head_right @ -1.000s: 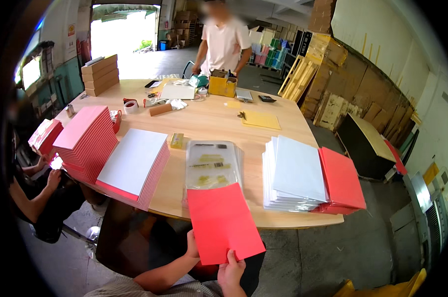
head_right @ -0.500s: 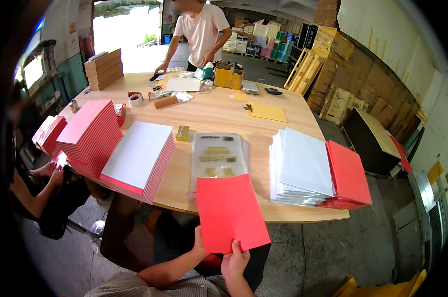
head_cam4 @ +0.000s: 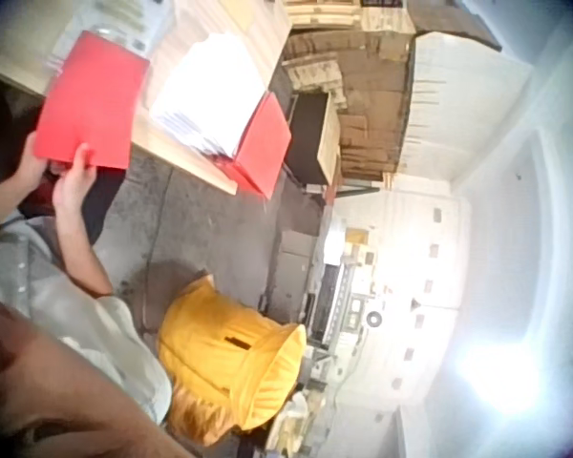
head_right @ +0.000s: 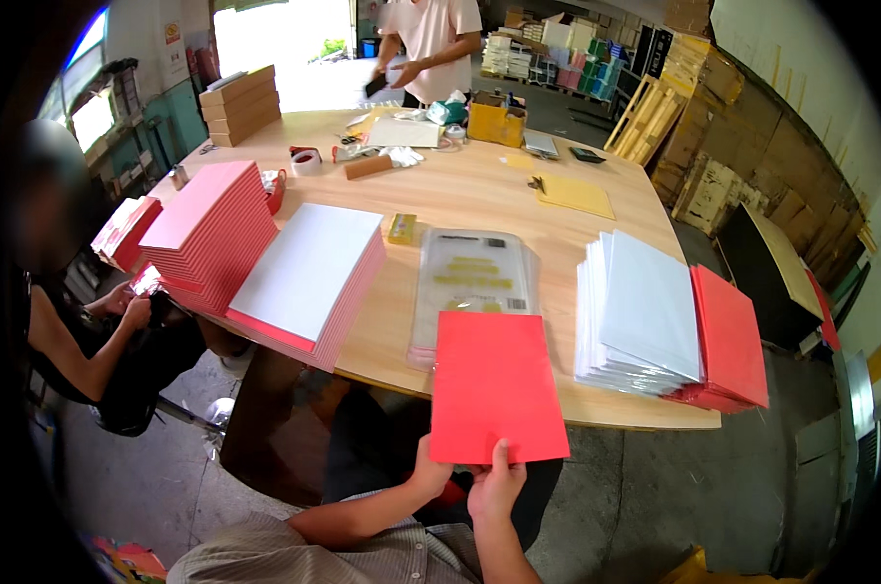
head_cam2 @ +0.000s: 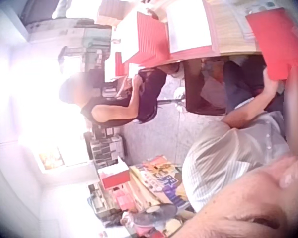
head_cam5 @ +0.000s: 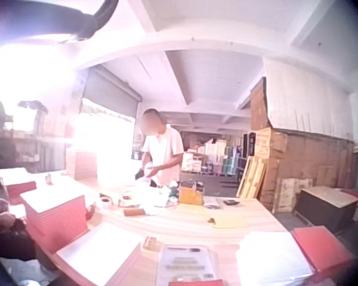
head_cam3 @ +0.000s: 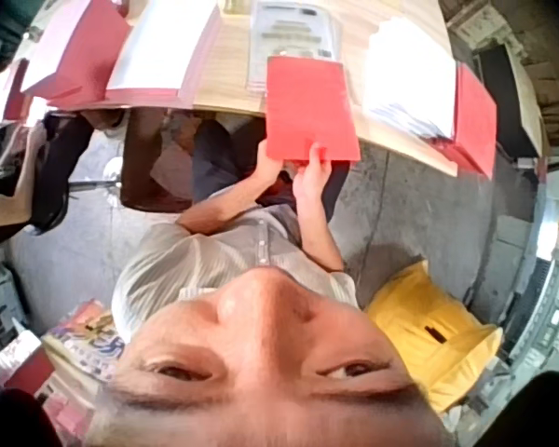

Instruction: The person sits at a table and repeatedly inserts white and red sheets of paper into clear plastic sleeves. They handle the items one at a time, sliding the paper into the sleeve and stacking the finished units on the table.

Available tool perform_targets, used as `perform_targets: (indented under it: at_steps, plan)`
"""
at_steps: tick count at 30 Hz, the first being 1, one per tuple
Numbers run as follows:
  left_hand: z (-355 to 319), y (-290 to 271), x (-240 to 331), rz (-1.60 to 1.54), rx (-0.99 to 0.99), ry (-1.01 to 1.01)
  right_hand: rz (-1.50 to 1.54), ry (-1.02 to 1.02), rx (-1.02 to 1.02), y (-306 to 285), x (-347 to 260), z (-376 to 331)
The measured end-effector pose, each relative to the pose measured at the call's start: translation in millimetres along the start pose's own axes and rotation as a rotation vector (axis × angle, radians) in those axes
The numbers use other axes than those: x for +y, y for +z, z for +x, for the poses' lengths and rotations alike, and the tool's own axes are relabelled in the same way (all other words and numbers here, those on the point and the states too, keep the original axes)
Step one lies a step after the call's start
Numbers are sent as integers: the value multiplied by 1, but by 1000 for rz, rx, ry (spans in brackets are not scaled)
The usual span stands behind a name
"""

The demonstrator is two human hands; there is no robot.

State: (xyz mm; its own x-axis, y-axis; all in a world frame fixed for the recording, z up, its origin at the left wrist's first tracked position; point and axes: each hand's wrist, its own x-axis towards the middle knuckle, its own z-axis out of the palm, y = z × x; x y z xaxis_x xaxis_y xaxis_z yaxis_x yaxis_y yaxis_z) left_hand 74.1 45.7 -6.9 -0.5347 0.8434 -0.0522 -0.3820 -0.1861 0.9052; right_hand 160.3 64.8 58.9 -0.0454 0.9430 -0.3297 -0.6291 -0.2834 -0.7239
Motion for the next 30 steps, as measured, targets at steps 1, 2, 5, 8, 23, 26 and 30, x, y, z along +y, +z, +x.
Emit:
perform_targets:
  at_steps: [1, 2, 5, 8, 23, 26, 30]
  plan:
    - [2, 0, 1, -4, 13, 33, -4, 17, -14, 2, -3, -2]
    - [2, -3, 2, -7, -5, -2, -7, 34, -27, 2, -7, -3]
    - [1, -4, 13, -39, -87, -71, 35, 92, -49, -8, -13, -6]
    - [1, 0, 24, -92, -112, -142, 17, 109, -89, -17, -13, -4]
    - [7, -2, 5, 35, -32, -106, -26, 338, -81, -22, -28, 19]
    - [8, -3, 3, 62, -47, -77, -17, 389, -88, -29, -25, 26]
    - [10, -1, -6, 31, -70, -72, -26, 329, -91, -23, -30, 24]
